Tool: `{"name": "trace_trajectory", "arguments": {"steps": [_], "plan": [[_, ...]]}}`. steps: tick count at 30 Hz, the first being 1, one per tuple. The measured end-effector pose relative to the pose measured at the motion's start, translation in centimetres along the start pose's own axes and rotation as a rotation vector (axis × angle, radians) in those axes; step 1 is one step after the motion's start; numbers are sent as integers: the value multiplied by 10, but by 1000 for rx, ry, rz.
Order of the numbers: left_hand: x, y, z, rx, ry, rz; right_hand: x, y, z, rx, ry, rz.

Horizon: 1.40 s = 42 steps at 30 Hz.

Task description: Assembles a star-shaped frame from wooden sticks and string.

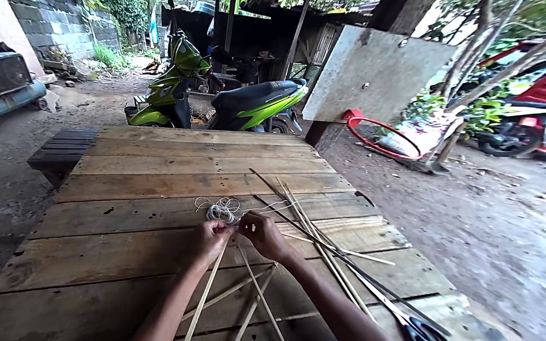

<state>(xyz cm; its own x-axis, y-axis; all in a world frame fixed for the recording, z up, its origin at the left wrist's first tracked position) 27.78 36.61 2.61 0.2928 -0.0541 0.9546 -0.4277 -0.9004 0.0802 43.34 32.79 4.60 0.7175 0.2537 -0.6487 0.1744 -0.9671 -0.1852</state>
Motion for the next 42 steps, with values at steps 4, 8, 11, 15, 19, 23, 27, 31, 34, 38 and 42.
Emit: {"name": "trace_trajectory", "arguments": {"steps": [4, 8, 11, 15, 19, 23, 27, 31, 34, 38, 42], "plan": [[3, -3, 4, -8, -42, -40, -6, 0, -5, -123, 33, 46], [6, -10, 13, -94, -210, -97, 4, 5, -3, -216, -12, 169], [15, -23, 22, -111, -208, -156, 18, 4, -5, -174, -75, 255], [29, -50, 43, -164, -208, -188, 43, 8, -12, -76, -224, 401], [40, -74, 67, -258, -249, -143, 60, 20, -20, 126, -360, 481], [60, -93, 81, -321, -343, -92, 70, 22, -24, 341, -521, 574], [74, -105, 94, -416, -448, -66, 78, 24, -27, 447, -563, 640], [65, -102, 110, -593, -493, -44, 76, 48, -21, 451, -641, 665], [65, -84, 117, -731, -582, 1, 68, 71, -10, 475, -757, 654], [61, -57, 121, -840, -630, 74, 41, 107, -11, 385, -625, 636], [55, -33, 118, -887, -613, 87, 33, 137, -5, 346, -415, 580]]}}
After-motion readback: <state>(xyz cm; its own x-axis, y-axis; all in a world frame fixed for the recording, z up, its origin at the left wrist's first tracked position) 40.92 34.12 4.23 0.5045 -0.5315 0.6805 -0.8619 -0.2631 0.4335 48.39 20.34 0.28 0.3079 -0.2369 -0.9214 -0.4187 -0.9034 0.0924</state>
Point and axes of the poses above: each hand's wrist, its own y-axis away from the middle knuckle, its own z-axis out of the palm, x = y × z, the point moved 5 cm from there along -y, towards the middle knuckle, and after that the axes turned 5 degrees about -x, right-handed, at the moved point
